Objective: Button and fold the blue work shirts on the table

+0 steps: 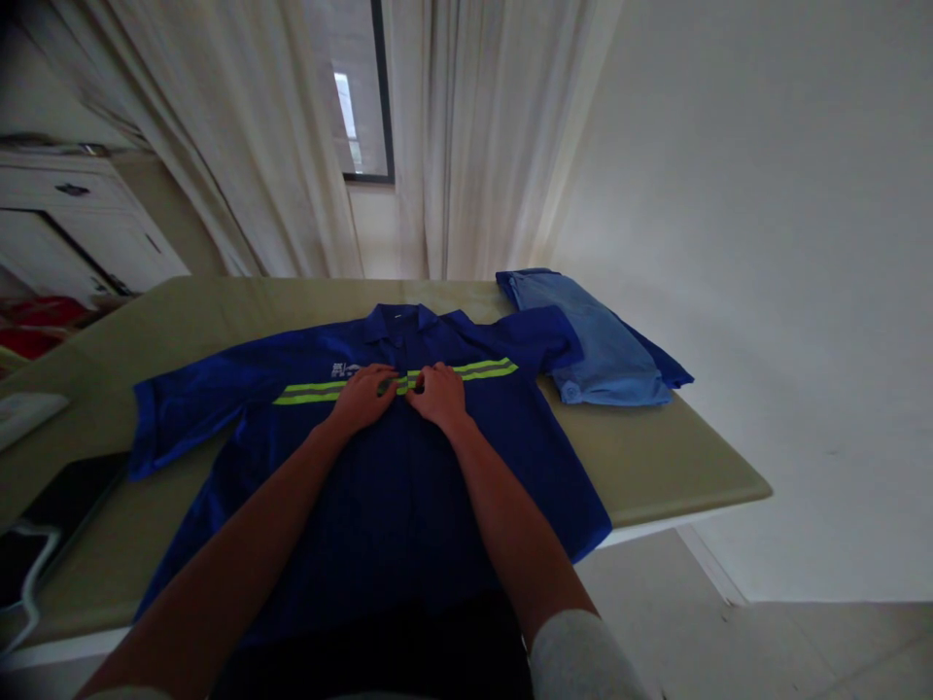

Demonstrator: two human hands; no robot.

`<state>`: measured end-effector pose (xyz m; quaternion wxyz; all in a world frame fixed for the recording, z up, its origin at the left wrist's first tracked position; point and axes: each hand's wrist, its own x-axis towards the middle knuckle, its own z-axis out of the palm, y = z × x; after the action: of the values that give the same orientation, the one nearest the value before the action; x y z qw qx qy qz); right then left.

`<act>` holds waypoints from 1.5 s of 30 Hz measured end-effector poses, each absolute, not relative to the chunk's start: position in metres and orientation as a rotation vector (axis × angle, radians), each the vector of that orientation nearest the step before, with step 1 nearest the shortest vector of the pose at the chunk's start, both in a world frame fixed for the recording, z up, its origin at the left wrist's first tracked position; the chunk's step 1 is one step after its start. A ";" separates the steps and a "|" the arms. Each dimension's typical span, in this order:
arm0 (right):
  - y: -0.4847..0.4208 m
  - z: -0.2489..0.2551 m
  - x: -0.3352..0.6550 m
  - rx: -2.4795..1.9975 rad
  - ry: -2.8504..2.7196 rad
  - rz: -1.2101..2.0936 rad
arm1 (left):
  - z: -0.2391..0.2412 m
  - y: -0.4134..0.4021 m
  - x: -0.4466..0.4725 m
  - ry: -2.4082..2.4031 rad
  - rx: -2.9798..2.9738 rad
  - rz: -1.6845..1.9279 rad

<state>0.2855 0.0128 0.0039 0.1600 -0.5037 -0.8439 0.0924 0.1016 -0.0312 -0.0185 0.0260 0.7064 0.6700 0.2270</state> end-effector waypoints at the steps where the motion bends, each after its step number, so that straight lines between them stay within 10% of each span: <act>1: 0.011 0.006 0.287 -1.456 -2.415 0.265 | -0.019 -0.032 0.102 2.077 2.182 0.664; 45: 0.056 -0.006 0.261 -1.238 -2.537 0.135 | -0.019 0.010 0.094 2.318 1.951 0.232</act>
<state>0.2612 0.0557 -0.0056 0.1571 -0.4328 -0.8864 0.0473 0.0942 0.0105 -0.0191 0.0513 0.6411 0.7619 0.0762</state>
